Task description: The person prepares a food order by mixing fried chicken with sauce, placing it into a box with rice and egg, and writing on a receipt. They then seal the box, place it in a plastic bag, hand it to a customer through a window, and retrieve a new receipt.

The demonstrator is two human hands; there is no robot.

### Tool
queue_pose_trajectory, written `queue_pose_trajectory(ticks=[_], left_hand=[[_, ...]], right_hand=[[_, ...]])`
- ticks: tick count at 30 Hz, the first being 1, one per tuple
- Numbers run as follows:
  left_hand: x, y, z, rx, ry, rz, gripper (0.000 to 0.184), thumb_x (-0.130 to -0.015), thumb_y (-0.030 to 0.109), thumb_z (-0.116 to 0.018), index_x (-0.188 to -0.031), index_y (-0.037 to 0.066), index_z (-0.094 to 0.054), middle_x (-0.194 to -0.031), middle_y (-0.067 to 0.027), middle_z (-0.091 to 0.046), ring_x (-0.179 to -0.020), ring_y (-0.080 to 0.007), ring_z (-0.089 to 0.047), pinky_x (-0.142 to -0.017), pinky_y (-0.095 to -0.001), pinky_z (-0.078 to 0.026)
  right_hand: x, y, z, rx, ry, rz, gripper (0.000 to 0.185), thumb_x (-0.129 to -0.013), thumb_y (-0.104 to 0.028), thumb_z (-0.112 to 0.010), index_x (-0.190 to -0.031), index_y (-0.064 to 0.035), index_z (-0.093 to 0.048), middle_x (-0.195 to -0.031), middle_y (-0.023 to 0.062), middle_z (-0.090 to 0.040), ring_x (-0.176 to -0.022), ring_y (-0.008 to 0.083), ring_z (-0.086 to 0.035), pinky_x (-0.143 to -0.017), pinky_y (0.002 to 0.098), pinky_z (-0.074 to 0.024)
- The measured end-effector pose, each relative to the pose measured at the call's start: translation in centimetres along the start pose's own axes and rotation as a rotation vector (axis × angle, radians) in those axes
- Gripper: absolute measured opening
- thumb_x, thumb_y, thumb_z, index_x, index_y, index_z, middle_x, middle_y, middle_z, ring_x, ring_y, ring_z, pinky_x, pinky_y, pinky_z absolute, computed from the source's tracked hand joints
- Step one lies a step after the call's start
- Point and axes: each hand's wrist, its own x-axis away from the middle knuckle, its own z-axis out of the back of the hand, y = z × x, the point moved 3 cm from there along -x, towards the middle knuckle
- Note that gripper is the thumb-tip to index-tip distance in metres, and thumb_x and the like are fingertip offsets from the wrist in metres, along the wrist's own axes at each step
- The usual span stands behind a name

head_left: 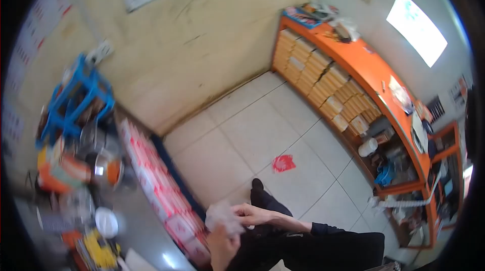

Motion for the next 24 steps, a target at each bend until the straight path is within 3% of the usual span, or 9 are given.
queue_pose_trajectory(ticks=[2, 6, 9, 13, 15, 17, 18, 23, 24], left_hand=[[-6.9, 2.6, -3.8, 0.006, -0.297, -0.274, 0.015, -0.061, 0.01, -0.066, -0.071, 0.006, -0.056, -0.071, -0.0099, -0.049, -0.065, -0.0311, -0.054, -0.056, -0.0383, -0.046], [-20.8, 6.0, -10.3, 0.123, -0.059, -0.5, 0.016, -0.058, 0.009, -0.066, -0.067, 0.008, -0.053, -0.064, -0.0059, -0.042, -0.06, -0.025, -0.051, -0.051, -0.0355, -0.042], [-31.0, 9.0, -15.1, 0.235, 0.122, -0.419, 0.017, -0.058, 0.004, -0.065, -0.067, 0.01, -0.051, -0.067, -0.0056, -0.043, -0.062, -0.0265, -0.048, -0.051, -0.0361, -0.038], [-42.2, 14.9, -19.6, 0.381, 0.206, -0.556, 0.02, -0.065, -0.002, -0.06, -0.065, 0.01, -0.044, -0.07, -0.0057, -0.039, -0.064, -0.025, -0.043, -0.052, -0.0362, -0.034], [-48.2, 14.7, -23.3, 0.348, 0.425, -0.567, 0.024, -0.071, -0.002, -0.059, -0.065, 0.009, -0.039, -0.07, -0.0066, -0.036, -0.066, -0.0237, -0.04, -0.052, -0.0359, -0.031], [-53.9, 15.2, -27.1, 0.287, 0.477, -0.585, 0.026, -0.074, -0.002, -0.059, -0.067, 0.011, -0.037, -0.075, -0.0075, -0.036, -0.067, -0.0237, -0.039, -0.054, -0.0361, -0.031], [-56.4, 15.6, -29.5, 0.246, 0.505, -0.669, 0.026, -0.074, -0.001, -0.059, -0.068, 0.011, -0.037, -0.076, -0.0074, -0.036, -0.068, -0.024, -0.039, -0.056, -0.0361, -0.032], [-68.8, 18.0, -41.6, 0.448, 0.646, -0.812, 0.024, -0.079, 0.018, -0.062, -0.084, 0.012, -0.039, -0.083, -0.0056, -0.037, -0.077, -0.0248, -0.04, -0.068, -0.0365, -0.037], [-71.6, 18.2, -44.7, 0.487, 0.459, -0.739, 0.028, -0.08, 0.028, -0.063, -0.088, 0.01, -0.043, -0.085, -0.0054, -0.042, -0.079, -0.0247, -0.043, -0.072, -0.0361, -0.039]], right_hand=[[0.1, -2.0, 6.7, -0.054, 0.075, 0.317, 0.039, -0.09, -0.015, -0.055, -0.127, -0.0049, -0.046, -0.084, -0.0042, -0.054, -0.075, 0.0031, -0.05, -0.063, 0.0201, -0.0431], [0.3, -9.3, 18.2, -0.477, 0.541, 0.445, 0.043, -0.088, -0.016, -0.059, -0.127, -0.0061, -0.044, -0.107, -0.0003, -0.055, -0.088, 0.0071, -0.053, -0.076, 0.0239, -0.0457], [0.3, -14.9, 27.7, -0.927, 0.529, 0.714, 0.039, -0.091, -0.021, -0.053, -0.127, -0.0085, -0.043, -0.111, 0.0017, -0.054, -0.097, 0.0101, -0.053, -0.08, 0.0231, -0.0459], [2.6, -20.8, 37.7, -0.608, 0.985, 0.712, 0.034, -0.089, -0.024, -0.054, -0.119, -0.0071, -0.048, -0.117, 0.0103, -0.05, -0.106, 0.0222, -0.049, -0.087, 0.0368, -0.0399], [3.6, -23.6, 43.6, -0.024, 1.242, 0.659, 0.037, -0.087, -0.023, -0.057, -0.119, -0.0056, -0.048, -0.122, 0.014, -0.046, -0.111, 0.0281, -0.045, -0.093, 0.042, -0.0361], [3.5, -26.7, 48.4, 0.935, 1.501, 0.513, 0.043, -0.083, -0.021, -0.059, -0.121, -0.004, -0.047, -0.126, 0.0173, -0.042, -0.116, 0.0338, -0.039, -0.097, 0.0451, -0.0322], [3.3, -27.9, 51.0, 1.213, 1.432, 0.305, 0.057, -0.078, -0.023, -0.062, -0.128, -0.0041, -0.041, -0.131, 0.0216, -0.035, -0.119, 0.0409, -0.033, -0.1, 0.0486, -0.0287], [4.3, -31.1, 67.6, 0.778, 1.547, 0.423, 0.072, -0.076, -0.028, -0.066, -0.135, -0.0056, -0.031, -0.134, 0.0205, -0.034, -0.12, 0.0367, -0.037, -0.097, 0.0465, -0.0339], [4.8, -30.4, 71.4, 0.539, 1.471, 0.401, 0.07, -0.076, -0.029, -0.065, -0.133, -0.0054, -0.032, -0.134, 0.0183, -0.037, -0.118, 0.0343, -0.041, -0.094, 0.0455, -0.0369]])
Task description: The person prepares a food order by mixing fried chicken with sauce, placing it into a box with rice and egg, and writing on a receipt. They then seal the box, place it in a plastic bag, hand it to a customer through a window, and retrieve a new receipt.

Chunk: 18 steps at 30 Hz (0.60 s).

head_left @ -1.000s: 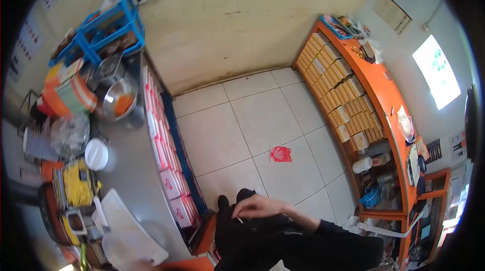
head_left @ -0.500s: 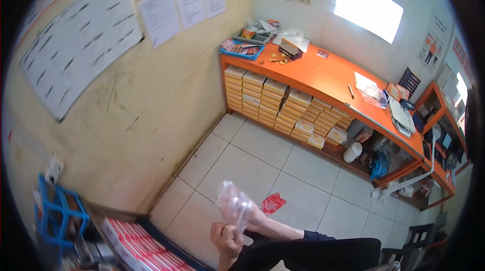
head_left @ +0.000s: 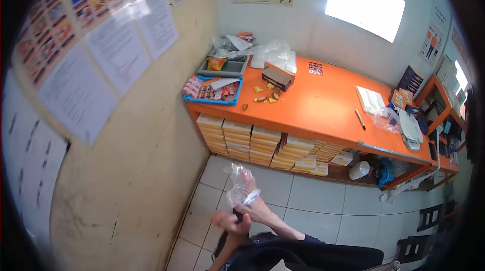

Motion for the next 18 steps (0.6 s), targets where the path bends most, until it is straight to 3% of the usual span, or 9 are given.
queue_pose_trajectory(ticks=[3, 5, 6, 9, 11, 12, 15, 17, 18], left_hand=[[-3.1, -5.7, -9.7, 0.568, -0.405, 0.346, 0.028, -0.078, 0.018, -0.067, -0.094, 0.005, -0.047, -0.085, -0.0108, -0.05, -0.075, -0.0265, -0.053, -0.066, -0.0342, -0.044], [-5.2, -7.1, -16.0, 0.444, -0.689, 0.344, 0.025, -0.08, 0.014, -0.064, -0.097, 0.003, -0.049, -0.079, -0.0123, -0.054, -0.07, -0.0257, -0.057, -0.064, -0.0347, -0.046], [-5.9, -7.6, -18.9, 0.43, -0.83, 0.439, 0.017, -0.078, 0.004, -0.062, -0.091, 0.004, -0.052, -0.074, -0.0119, -0.053, -0.066, -0.0255, -0.056, -0.061, -0.0355, -0.047], [-7.0, -8.4, -26.0, 0.492, -1.016, 0.219, 0.015, -0.074, 0.002, -0.062, -0.086, 0.005, -0.053, -0.071, -0.0109, -0.051, -0.063, -0.0268, -0.056, -0.058, -0.0367, -0.047], [-8.5, -8.3, -31.5, 0.569, -1.091, 0.287, 0.013, -0.072, -0.001, -0.061, -0.08, 0.006, -0.052, -0.068, -0.0108, -0.05, -0.062, -0.0275, -0.056, -0.056, -0.0377, -0.046], [-9.2, -8.6, -34.8, 0.559, -1.114, 0.339, 0.013, -0.072, -0.002, -0.061, -0.078, 0.006, -0.052, -0.067, -0.0104, -0.05, -0.059, -0.0269, -0.055, -0.054, -0.0371, -0.045], [-10.3, -9.0, -42.2, 0.643, -1.107, 0.287, 0.012, -0.073, 0.0, -0.061, -0.076, 0.006, -0.051, -0.068, -0.0116, -0.053, -0.059, -0.0289, -0.057, -0.054, -0.038, -0.045], [-11.3, -8.8, -45.7, 0.814, -1.187, 0.206, 0.011, -0.074, 0.001, -0.06, -0.076, 0.005, -0.051, -0.069, -0.0126, -0.054, -0.061, -0.0302, -0.057, -0.055, -0.0386, -0.045], [-11.7, -8.7, -47.2, 0.92, -1.244, 0.167, 0.013, -0.074, 0.004, -0.062, -0.079, 0.005, -0.05, -0.068, -0.0115, -0.054, -0.061, -0.0284, -0.058, -0.056, -0.0379, -0.046]], right_hand=[[-6.7, 6.9, 2.3, -0.417, 0.016, -0.192, 0.06, -0.085, -0.034, -0.059, -0.132, -0.0066, -0.032, -0.126, 0.0117, -0.046, -0.108, 0.0241, -0.05, -0.087, 0.0387, -0.0437], [-11.0, 7.4, 4.7, -1.071, 0.275, -0.36, 0.049, -0.091, -0.032, -0.053, -0.128, -0.0076, -0.034, -0.119, 0.0113, -0.049, -0.106, 0.0219, -0.049, -0.089, 0.0351, -0.0426], [-13.5, 7.2, 6.7, -1.018, 0.379, -0.329, 0.044, -0.092, -0.035, -0.049, -0.126, -0.0089, -0.037, -0.116, 0.0085, -0.051, -0.104, 0.0201, -0.05, -0.089, 0.0343, -0.0429], [-20.2, 12.0, 12.4, -1.167, 0.563, -0.249, 0.05, -0.091, -0.052, -0.041, -0.121, -0.0114, -0.042, -0.11, 0.0029, -0.054, -0.101, 0.0197, -0.051, -0.091, 0.0398, -0.0414], [-24.5, 15.4, 16.1, -1.437, 0.638, -0.234, 0.059, -0.088, -0.06, -0.038, -0.122, -0.0122, -0.041, -0.112, 0.0025, -0.053, -0.103, 0.0214, -0.051, -0.092, 0.0434, -0.0404], [-27.2, 15.2, 17.9, -1.629, 0.26, 0.018, 0.073, -0.083, -0.069, -0.032, -0.131, -0.0141, -0.036, -0.133, 0.0059, -0.042, -0.116, 0.0243, -0.044, -0.096, 0.0482, -0.0361], [-31.7, 14.0, 20.0, -1.769, 0.001, -0.163, 0.079, -0.084, -0.07, -0.029, -0.139, -0.0145, -0.027, -0.147, 0.0068, -0.02, -0.128, 0.026, -0.031, -0.099, 0.0495, -0.0333], [-36.6, 15.6, 23.1, -0.977, 0.123, -0.415, 0.072, -0.086, -0.061, -0.034, -0.143, -0.0185, -0.021, -0.151, 0.0063, -0.008, -0.135, 0.0296, -0.018, -0.105, 0.0491, -0.0248], [-39.1, 17.7, 24.5, -0.966, 0.27, -0.374, 0.068, -0.087, -0.056, -0.04, -0.142, -0.0198, -0.022, -0.15, 0.0068, -0.01, -0.135, 0.0304, -0.018, -0.106, 0.0495, -0.0233]])
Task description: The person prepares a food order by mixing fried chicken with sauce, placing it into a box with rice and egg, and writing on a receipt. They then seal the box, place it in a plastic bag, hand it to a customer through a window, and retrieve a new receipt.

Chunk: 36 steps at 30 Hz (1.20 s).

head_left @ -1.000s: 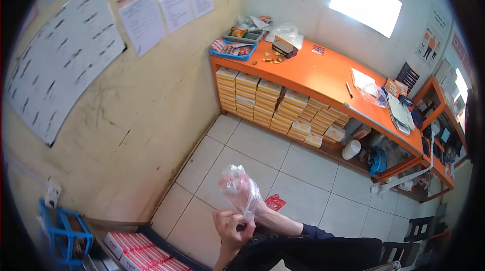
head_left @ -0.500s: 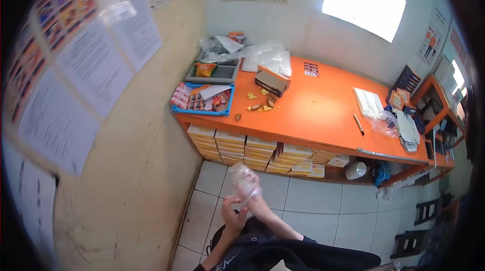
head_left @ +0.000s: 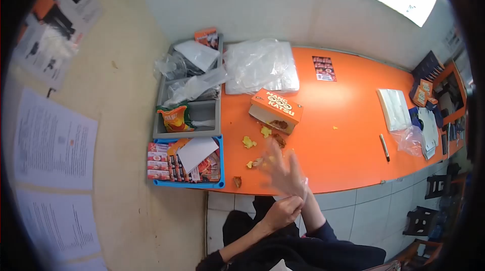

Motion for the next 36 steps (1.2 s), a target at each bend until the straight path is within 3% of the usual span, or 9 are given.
queue_pose_trajectory(ticks=[3, 7, 13, 19, 22, 26, 29, 32, 36], left_hand=[[-3.3, -5.5, 2.9, 0.128, 0.027, 0.472, 0.02, -0.074, 0.01, -0.064, -0.087, 0.004, -0.049, -0.077, -0.0113, -0.055, -0.069, -0.0232, -0.059, -0.058, -0.0349, -0.047], [-12.3, -17.5, 9.8, -0.337, 0.629, 0.541, 0.054, -0.076, 0.03, -0.068, -0.113, 0.0, -0.043, -0.108, -0.0166, -0.048, -0.101, -0.0274, -0.051, -0.08, -0.0367, -0.045], [-17.7, -32.1, 11.3, -0.111, 0.094, 0.745, 0.041, -0.071, 0.017, -0.065, -0.105, 0.0, -0.05, -0.096, -0.0169, -0.061, -0.091, -0.0291, -0.061, -0.079, -0.0368, -0.048], [-17.8, -18.2, 14.6, 0.398, 0.046, 0.68, 0.054, -0.071, 0.013, -0.072, -0.116, -0.002, -0.046, -0.105, -0.0084, -0.058, -0.099, -0.019, -0.057, -0.081, -0.0324, -0.048], [-12.8, -12.3, 15.5, 0.519, -0.105, 0.707, 0.061, -0.073, 0.013, -0.074, -0.123, -0.002, -0.042, -0.115, -0.0093, -0.054, -0.105, -0.0209, -0.054, -0.087, -0.0327, -0.046], [-0.2, -8.9, 9.6, 0.709, 0.206, 0.86, 0.053, -0.08, 0.016, -0.068, -0.124, 0.0, -0.043, -0.117, -0.0117, -0.053, -0.11, -0.0219, -0.05, -0.094, -0.0356, -0.041], [5.9, -5.1, 7.2, 0.668, 0.34, 1.109, 0.052, -0.085, 0.016, -0.063, -0.128, -0.001, -0.04, -0.123, -0.0112, -0.05, -0.11, -0.02, -0.048, -0.094, -0.0322, -0.04], [15.3, -3.5, 6.4, 0.637, 0.596, 1.343, 0.051, -0.088, 0.02, -0.059, -0.13, -0.001, -0.039, -0.124, -0.0107, -0.049, -0.111, -0.0193, -0.047, -0.095, -0.031, -0.038], [27.5, -1.2, 3.0, 0.925, 1.04, 1.263, 0.057, -0.093, 0.04, -0.046, -0.133, 0.001, -0.036, -0.13, -0.0113, -0.046, -0.116, -0.0234, -0.047, -0.098, -0.0336, -0.037]], right_hand=[[-6.3, -5.6, 2.0, 0.465, 0.267, 0.36, 0.069, -0.082, -0.031, -0.061, -0.141, -0.0255, -0.024, -0.147, 0.0104, -0.019, -0.135, 0.0319, -0.022, -0.103, 0.0512, -0.0282], [-11.0, -11.9, 4.2, 1.928, 0.458, 0.247, 0.055, -0.077, -0.022, -0.066, -0.128, -0.0217, -0.045, -0.126, 0.0142, -0.047, -0.114, 0.0297, -0.049, -0.085, 0.0396, -0.0466], [-17.1, -18.7, 8.8, 1.684, 0.46, -0.007, 0.025, -0.078, -0.021, -0.062, -0.102, -0.0161, -0.065, -0.087, 0.0125, -0.066, -0.083, 0.0272, -0.063, -0.075, 0.0366, -0.0487], [-14.1, -24.9, 2.8, 1.505, 0.063, -0.18, 0.026, -0.081, -0.024, -0.061, -0.102, -0.0101, -0.064, -0.084, 0.0109, -0.066, -0.08, 0.0273, -0.063, -0.074, 0.0359, -0.0487], [-12.0, -22.4, 0.3, 1.624, -0.261, 0.204, 0.025, -0.083, -0.023, -0.06, -0.104, -0.0098, -0.063, -0.088, 0.0095, -0.066, -0.08, 0.0233, -0.064, -0.073, 0.0344, -0.0485], [-10.0, -15.2, 0.7, 1.188, -0.471, -0.158, 0.024, -0.084, -0.018, -0.059, -0.107, -0.0096, -0.061, -0.093, 0.0106, -0.066, -0.086, 0.0182, -0.063, -0.076, 0.0329, -0.0489], [-6.3, -9.9, 4.9, 0.68, -0.172, -0.189, 0.026, -0.087, -0.018, -0.058, -0.11, -0.0068, -0.06, -0.1, 0.011, -0.064, -0.094, 0.0191, -0.061, -0.083, 0.0319, -0.0475], [-1.8, -8.6, 19.2, 0.833, 0.688, 0.365, 0.033, -0.093, -0.026, -0.049, -0.117, -0.0044, -0.056, -0.113, 0.0116, -0.06, -0.104, 0.022, -0.056, -0.09, 0.0339, -0.0443], [0.5, -6.7, 34.5, 0.559, 0.545, 0.636, 0.043, -0.095, -0.027, -0.041, -0.133, -0.0067, -0.041, -0.135, 0.0102, -0.041, -0.126, 0.0227, -0.037, -0.104, 0.0366, -0.031]])
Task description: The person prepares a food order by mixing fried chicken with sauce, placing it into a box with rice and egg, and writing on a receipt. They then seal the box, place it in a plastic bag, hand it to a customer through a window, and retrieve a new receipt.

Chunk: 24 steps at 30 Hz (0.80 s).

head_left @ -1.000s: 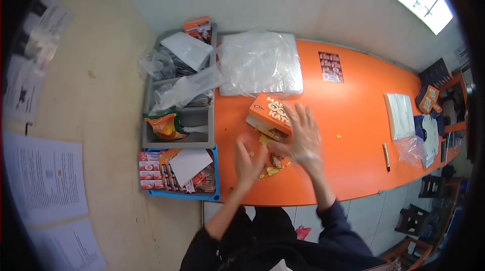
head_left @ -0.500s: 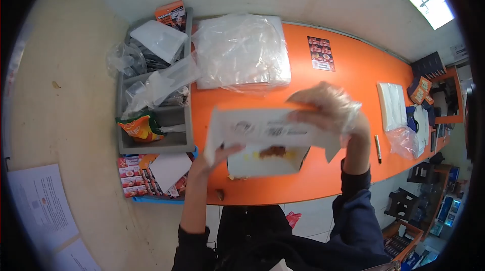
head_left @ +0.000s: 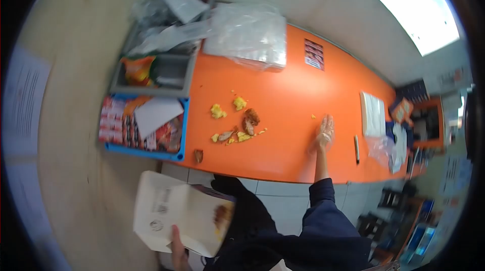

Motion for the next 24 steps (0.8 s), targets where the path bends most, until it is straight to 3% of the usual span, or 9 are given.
queue_pose_trajectory(ticks=[2, 5, 8, 11, 15, 18, 21, 24], left_hand=[[2.3, -2.1, 1.8, 0.109, 0.089, -0.116, 0.061, -0.093, 0.047, -0.041, -0.134, 0.003, -0.034, -0.133, -0.0114, -0.044, -0.119, -0.0252, -0.045, -0.1, -0.0359, -0.035], [1.8, -6.8, 3.1, 0.323, 0.264, -0.271, 0.065, -0.092, 0.051, -0.04, -0.138, 0.006, -0.029, -0.137, -0.0103, -0.039, -0.124, -0.0256, -0.041, -0.103, -0.0395, -0.031], [-3.0, -12.8, 4.1, 0.287, 0.327, -0.319, 0.07, -0.089, 0.057, -0.039, -0.14, 0.012, -0.025, -0.14, -0.0081, -0.035, -0.127, -0.0244, -0.036, -0.103, -0.0436, -0.03], [-8.5, -15.2, 0.9, 0.357, 0.289, -0.295, 0.071, -0.088, 0.06, -0.038, -0.14, 0.015, -0.024, -0.139, -0.0057, -0.037, -0.127, -0.0234, -0.037, -0.102, -0.0434, -0.032], [-12.0, -13.2, -4.8, 0.466, 0.393, -0.372, 0.07, -0.091, 0.055, -0.04, -0.141, 0.009, -0.022, -0.137, -0.0095, -0.037, -0.126, -0.0232, -0.037, -0.102, -0.0395, -0.032], [-13.1, -13.5, -6.4, 0.356, 0.516, -0.45, 0.069, -0.092, 0.05, -0.04, -0.14, 0.004, -0.023, -0.136, -0.012, -0.037, -0.123, -0.0229, -0.039, -0.101, -0.0364, -0.033], [-12.5, -13.0, -7.8, 0.365, 0.534, -0.488, 0.067, -0.094, 0.048, -0.04, -0.138, 0.0, -0.025, -0.135, -0.0129, -0.037, -0.12, -0.0231, -0.041, -0.1, -0.0335, -0.033], [-11.3, -12.2, -8.6, 0.379, 0.529, -0.516, 0.067, -0.094, 0.048, -0.039, -0.138, -0.001, -0.026, -0.135, -0.0131, -0.037, -0.12, -0.0236, -0.041, -0.101, -0.0334, -0.032]], right_hand=[[-0.4, 3.1, -1.5, -0.777, -0.238, 0.046, 0.044, -0.096, -0.026, -0.039, -0.135, -0.0063, -0.037, -0.141, 0.0102, -0.034, -0.132, 0.0224, -0.03, -0.108, 0.0365, -0.0255], [0.8, 0.6, -10.9, 0.978, -0.229, 0.211, 0.043, -0.096, -0.024, -0.038, -0.134, -0.0044, -0.038, -0.142, 0.0112, -0.033, -0.131, 0.0214, -0.031, -0.108, 0.035, -0.0264], [3.7, -0.1, -17.8, -0.167, -0.311, -0.22, 0.052, -0.097, -0.029, -0.035, -0.137, 0.0038, -0.028, -0.142, 0.0128, -0.033, -0.13, 0.0212, -0.033, -0.108, 0.0307, -0.0255], [6.1, -0.7, -22.3, 0.421, -0.483, -0.13, 0.044, -0.095, -0.026, -0.042, -0.132, -0.0014, -0.04, -0.137, 0.015, -0.039, -0.125, 0.0195, -0.04, -0.1, 0.0327, -0.0351], [6.7, -1.6, -24.9, 0.414, -0.522, 0.005, 0.05, -0.086, -0.026, -0.057, -0.131, -0.0107, -0.043, -0.137, 0.021, -0.037, -0.118, 0.0318, -0.046, -0.096, 0.038, -0.0396], [8.9, -10.2, -27.4, 1.167, -0.858, 0.165, 0.056, -0.076, -0.024, -0.066, -0.128, -0.0181, -0.046, -0.138, 0.0191, -0.035, -0.117, 0.0377, -0.045, -0.096, 0.0419, -0.0398], [10.5, -10.9, -28.6, 1.322, -0.988, 0.171, 0.053, -0.067, -0.022, -0.071, -0.118, -0.0198, -0.055, -0.134, 0.0176, -0.038, -0.109, 0.039, -0.047, -0.092, 0.0438, -0.0421], [9.3, -5.8, -27.8, 1.287, -0.935, 0.281, 0.04, -0.064, -0.017, -0.071, -0.103, -0.0165, -0.062, -0.125, 0.0171, -0.044, -0.101, 0.038, -0.049, -0.086, 0.0438, -0.0448]])
